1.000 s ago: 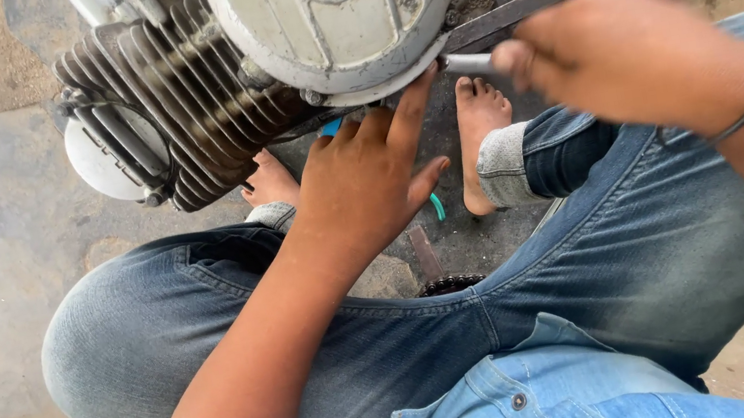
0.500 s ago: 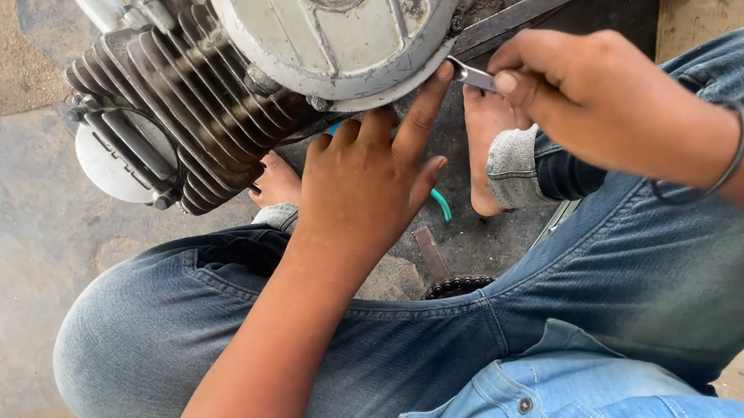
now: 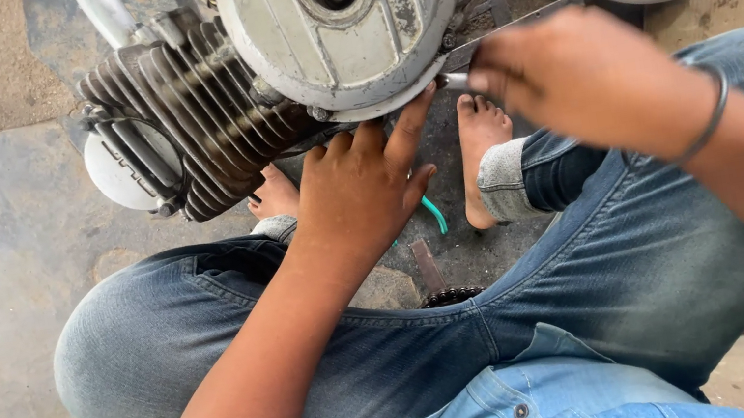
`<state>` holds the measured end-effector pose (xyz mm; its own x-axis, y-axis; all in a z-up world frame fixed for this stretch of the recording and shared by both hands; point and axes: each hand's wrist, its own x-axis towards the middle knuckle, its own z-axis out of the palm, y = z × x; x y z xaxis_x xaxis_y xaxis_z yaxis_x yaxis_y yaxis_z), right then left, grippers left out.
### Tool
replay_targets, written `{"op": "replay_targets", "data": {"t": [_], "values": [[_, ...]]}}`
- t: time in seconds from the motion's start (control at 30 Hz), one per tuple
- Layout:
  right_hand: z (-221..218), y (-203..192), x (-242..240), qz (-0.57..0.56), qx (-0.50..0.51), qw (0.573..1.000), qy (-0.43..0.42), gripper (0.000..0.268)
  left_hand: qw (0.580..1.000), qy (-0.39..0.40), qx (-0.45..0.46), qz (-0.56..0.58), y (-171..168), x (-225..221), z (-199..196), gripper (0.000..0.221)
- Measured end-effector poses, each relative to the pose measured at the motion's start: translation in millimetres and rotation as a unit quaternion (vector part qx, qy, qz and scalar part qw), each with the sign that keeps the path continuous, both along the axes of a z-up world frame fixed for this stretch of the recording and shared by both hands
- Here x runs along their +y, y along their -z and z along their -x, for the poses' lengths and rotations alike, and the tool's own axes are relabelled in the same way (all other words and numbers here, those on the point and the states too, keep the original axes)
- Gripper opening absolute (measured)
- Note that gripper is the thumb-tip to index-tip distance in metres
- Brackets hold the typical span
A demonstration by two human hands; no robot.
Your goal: Dismantling and repairing components of a motorcycle engine using pliers and wrenches.
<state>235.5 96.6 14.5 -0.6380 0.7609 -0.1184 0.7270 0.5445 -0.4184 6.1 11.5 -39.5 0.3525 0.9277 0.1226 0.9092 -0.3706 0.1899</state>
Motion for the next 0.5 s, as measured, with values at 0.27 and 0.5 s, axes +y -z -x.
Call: {"op": "replay_targets", "data": {"t": [0.27,0.5], "values": [[-5.8,17.7,-6.3,0.297,0.121,0.943,0.093,0.038,1.0,-0.01,0.006,-0.012,6.3,-1.9,1.2,0.093],[-27.0,18.2,18.5,0.211,0.045,0.972,-0.09,0.065,1.0,-0.005,-0.007,0.015,5.4,0.0,1.2,0.095]]}}
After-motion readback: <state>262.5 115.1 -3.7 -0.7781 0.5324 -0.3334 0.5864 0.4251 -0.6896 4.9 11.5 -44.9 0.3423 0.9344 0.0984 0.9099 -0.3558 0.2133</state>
